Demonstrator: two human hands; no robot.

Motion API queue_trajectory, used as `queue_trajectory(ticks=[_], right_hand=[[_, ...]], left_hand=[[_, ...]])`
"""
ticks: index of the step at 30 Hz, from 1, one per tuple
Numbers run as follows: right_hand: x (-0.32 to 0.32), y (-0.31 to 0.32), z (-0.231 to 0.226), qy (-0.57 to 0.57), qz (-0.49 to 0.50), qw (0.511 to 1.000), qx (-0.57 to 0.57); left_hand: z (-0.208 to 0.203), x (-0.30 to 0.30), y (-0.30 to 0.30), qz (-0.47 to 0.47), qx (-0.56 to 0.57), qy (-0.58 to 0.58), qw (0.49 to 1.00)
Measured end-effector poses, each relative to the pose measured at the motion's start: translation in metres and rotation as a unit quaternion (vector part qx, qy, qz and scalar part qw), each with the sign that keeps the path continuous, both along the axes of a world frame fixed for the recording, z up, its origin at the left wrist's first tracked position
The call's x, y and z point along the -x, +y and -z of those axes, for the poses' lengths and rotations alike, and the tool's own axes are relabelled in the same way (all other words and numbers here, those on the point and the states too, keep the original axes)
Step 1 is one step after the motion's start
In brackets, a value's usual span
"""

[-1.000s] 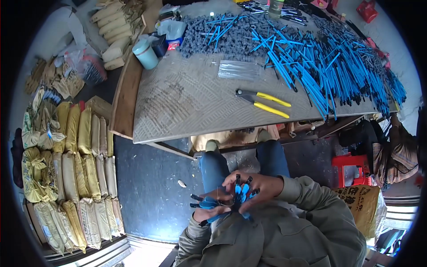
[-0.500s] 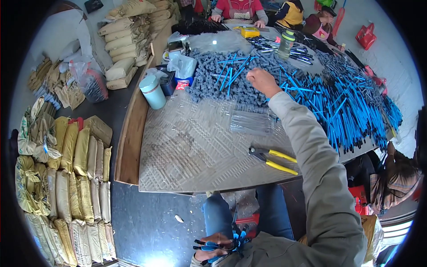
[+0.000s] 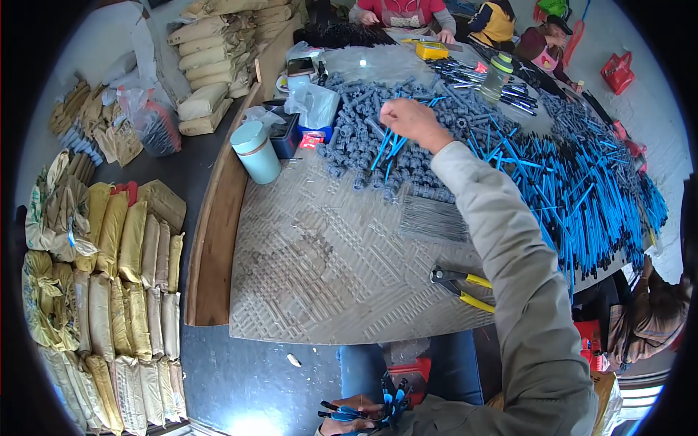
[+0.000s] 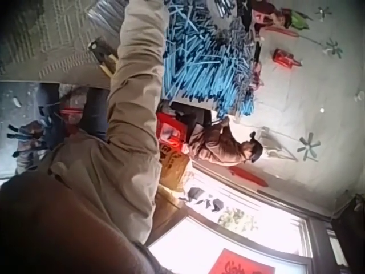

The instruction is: The person assembles blue plastic tubes and black connectors into units on a production line.

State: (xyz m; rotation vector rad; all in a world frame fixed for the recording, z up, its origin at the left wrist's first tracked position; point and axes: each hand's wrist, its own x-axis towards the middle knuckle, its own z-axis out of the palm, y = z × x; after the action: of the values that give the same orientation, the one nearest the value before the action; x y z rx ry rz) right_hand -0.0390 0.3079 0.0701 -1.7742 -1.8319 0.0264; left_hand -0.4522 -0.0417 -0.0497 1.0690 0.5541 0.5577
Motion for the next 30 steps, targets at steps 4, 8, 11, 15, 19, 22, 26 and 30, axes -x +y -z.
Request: queue_trajectory(ticks=[4,8,11,15,19,22,26,30], right_hand=[[0.024,0.019,0.018,-0.195,0.066,0.979,-0.006],[0.029,0.003,0.009,-0.123,0.140,0.982,0.039],[-0.002,-0.026,-0.004,0.351,0.036,0.935,-0.025],[0.041,-0.121,-0.034,0.473,-0.110,0.874,-0.023],[0.131,-0.251,-0.033,0.529,-0.249,0.802,0.123],[0.157,-0.336,-0.005,0.601,-0.279,0.728,0.176],[0.176,-0.393,0.037,0.666,-0.323,0.647,0.185],[0.185,-0.437,0.058,0.635,-0.403,0.642,0.146]], left_hand=[[-0.005,-0.001,-0.005,-0.028,0.020,0.014,0.999],[-0.008,0.002,-0.015,-0.049,0.011,0.003,0.999],[-0.009,0.000,-0.015,-0.026,-0.034,-0.015,0.999],[0.006,0.003,-0.024,-0.010,-0.051,-0.073,0.996],[0.007,-0.003,-0.015,0.136,-0.093,-0.152,0.975],[-0.033,-0.016,-0.039,0.050,-0.045,0.007,0.998],[-0.024,-0.020,-0.050,0.068,-0.092,-0.011,0.993],[-0.019,-0.012,-0.085,0.041,-0.005,-0.018,0.999]])
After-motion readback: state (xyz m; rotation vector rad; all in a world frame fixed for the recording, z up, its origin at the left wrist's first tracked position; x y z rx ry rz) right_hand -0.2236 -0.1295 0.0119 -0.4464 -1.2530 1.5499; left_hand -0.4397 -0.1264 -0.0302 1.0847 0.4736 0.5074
